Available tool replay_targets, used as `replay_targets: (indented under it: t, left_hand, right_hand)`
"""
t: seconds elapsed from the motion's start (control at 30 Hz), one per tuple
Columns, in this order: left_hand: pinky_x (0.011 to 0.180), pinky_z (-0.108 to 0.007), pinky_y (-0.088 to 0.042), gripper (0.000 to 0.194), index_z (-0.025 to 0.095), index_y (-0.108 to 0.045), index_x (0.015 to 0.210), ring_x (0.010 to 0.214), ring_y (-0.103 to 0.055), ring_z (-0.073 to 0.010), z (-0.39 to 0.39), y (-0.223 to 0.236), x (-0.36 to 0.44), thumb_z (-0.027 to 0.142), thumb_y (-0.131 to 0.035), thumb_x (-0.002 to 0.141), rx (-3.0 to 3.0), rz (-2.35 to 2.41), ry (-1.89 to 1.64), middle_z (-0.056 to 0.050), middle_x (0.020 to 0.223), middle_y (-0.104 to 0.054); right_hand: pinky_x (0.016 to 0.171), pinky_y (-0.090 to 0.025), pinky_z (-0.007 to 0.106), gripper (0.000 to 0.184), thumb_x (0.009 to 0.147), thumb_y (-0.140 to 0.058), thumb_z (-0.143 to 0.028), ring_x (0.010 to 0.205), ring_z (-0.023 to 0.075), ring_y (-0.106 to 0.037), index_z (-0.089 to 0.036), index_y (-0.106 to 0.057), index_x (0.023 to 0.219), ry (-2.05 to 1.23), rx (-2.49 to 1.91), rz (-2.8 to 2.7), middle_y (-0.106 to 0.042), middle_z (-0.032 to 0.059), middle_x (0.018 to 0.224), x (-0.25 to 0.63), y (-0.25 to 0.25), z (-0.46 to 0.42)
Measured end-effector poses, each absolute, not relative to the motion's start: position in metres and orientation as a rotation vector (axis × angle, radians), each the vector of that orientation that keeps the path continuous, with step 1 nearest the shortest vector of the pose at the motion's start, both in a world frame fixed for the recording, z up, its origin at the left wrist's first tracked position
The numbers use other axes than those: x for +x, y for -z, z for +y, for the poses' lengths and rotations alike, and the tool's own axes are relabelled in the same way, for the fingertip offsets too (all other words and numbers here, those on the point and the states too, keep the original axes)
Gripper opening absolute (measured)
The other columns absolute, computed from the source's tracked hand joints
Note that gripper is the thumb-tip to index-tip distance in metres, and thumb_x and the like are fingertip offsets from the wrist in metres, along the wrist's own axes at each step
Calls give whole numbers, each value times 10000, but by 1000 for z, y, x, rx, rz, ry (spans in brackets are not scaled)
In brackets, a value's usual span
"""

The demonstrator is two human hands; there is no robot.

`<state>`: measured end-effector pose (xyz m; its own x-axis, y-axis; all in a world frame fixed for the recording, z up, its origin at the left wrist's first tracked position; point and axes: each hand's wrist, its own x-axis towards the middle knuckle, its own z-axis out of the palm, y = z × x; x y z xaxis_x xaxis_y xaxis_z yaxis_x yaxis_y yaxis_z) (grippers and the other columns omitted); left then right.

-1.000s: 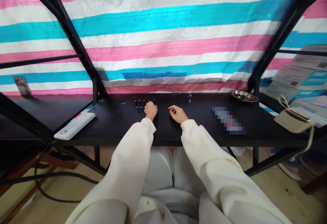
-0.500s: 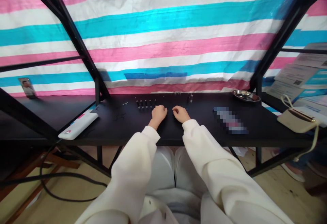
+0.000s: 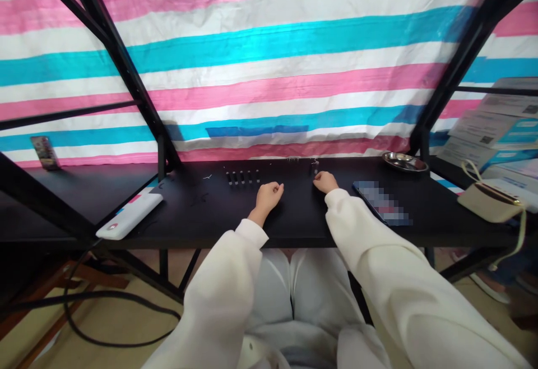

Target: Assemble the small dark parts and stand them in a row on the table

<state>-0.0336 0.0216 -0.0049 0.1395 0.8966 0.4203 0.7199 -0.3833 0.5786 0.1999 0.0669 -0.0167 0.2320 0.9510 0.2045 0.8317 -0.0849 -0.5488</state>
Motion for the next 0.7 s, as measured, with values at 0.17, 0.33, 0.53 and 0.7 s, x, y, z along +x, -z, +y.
replay_targets:
  t: [0.17, 0.33, 0.53, 0.7]
  left_hand:
    - [539, -211, -307, 359, 171, -556, 556, 488, -400, -87, 20, 7, -33, 405, -433, 799, 2184, 1544, -1115, 22, 492, -466]
    - [540, -215, -310, 355, 174, -563, 564, 494, -412, -91, 21, 10, -34, 402, -435, 803, 2198, 1555, -1091, 16, 504, -486]
    - [532, -218, -308, 360, 174, -560, 554, 480, -407, -89, 23, 13, -34, 406, -444, 804, 2204, 1531, -1100, 18, 488, -481]
    - [535, -215, -318, 354, 167, -602, 600, 492, -420, -89, 23, 12, -33, 406, -446, 810, 2208, 1522, -1125, 15, 501, -497]
  right_hand:
    - [787, -440, 280, 350, 673, -647, -295, 938, 230, -603, -98, -649, 963, -309, -2033, -1504, -654, 138, 971, 223, 15, 84]
    - [788, -442, 314, 452, 651, -671, -408, 974, 251, -589, -117, -640, 995, -286, -2055, -1479, -644, 142, 996, 206, 15, 99]
    - [769, -433, 309, 239, 774, -553, -252, 929, 232, -604, -152, -665, 960, -208, -2018, -1518, -653, 138, 953, 169, 17, 109]
    - [664, -415, 258, 140, 742, -598, -253, 727, 177, -599, -154, -687, 786, -254, -1798, -1797, -648, 82, 729, 142, 13, 97]
